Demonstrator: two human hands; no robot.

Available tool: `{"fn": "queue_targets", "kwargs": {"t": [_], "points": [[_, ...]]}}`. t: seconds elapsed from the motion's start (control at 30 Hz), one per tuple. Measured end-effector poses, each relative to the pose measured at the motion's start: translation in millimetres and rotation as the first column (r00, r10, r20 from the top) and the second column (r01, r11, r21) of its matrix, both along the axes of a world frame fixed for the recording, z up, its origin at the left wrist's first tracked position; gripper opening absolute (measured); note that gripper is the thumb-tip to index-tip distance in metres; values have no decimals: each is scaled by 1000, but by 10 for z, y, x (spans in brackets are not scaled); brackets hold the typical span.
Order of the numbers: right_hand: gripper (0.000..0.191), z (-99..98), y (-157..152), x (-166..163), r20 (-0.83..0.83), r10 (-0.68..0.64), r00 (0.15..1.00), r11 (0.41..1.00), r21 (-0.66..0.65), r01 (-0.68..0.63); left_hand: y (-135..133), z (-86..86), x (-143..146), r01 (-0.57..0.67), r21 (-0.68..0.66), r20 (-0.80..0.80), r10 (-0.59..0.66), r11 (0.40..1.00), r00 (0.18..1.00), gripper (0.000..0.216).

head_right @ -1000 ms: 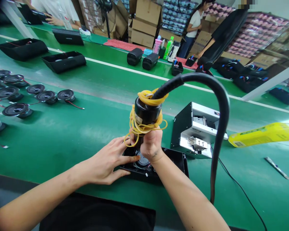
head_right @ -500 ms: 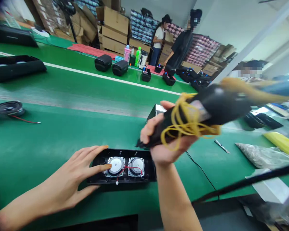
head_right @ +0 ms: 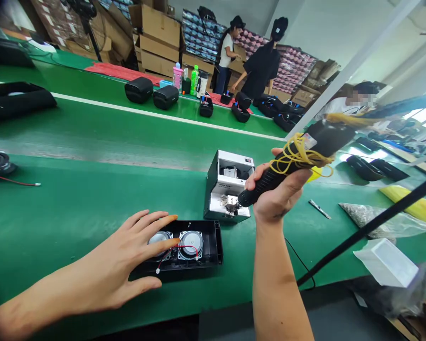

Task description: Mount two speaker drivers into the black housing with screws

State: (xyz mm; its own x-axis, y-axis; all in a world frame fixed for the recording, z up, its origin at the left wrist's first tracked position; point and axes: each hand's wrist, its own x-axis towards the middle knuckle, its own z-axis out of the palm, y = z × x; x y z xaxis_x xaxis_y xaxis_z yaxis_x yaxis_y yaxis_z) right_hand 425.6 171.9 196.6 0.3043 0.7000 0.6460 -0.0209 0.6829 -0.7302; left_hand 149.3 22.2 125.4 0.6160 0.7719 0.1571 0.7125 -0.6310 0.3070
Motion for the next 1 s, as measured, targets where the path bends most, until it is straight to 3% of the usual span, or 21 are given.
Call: {"fn": "queue_targets", "kwargs": {"t": [0.43,0.73,1.0], "points": [[72,-90,32,2,-19,30,999,1000,-4,-30,72,-35,81,-15,-108,-45,11,994,999,64],[70,-78,24,26,-21,41,999,999,-8,-41,168,50,289,13,-173,-29,-18,985,999,68],[77,-28,-126,15,-41,84,996,996,-35,-85,214,-75,391,58,-138,-47,-65,989,997,62]]}}
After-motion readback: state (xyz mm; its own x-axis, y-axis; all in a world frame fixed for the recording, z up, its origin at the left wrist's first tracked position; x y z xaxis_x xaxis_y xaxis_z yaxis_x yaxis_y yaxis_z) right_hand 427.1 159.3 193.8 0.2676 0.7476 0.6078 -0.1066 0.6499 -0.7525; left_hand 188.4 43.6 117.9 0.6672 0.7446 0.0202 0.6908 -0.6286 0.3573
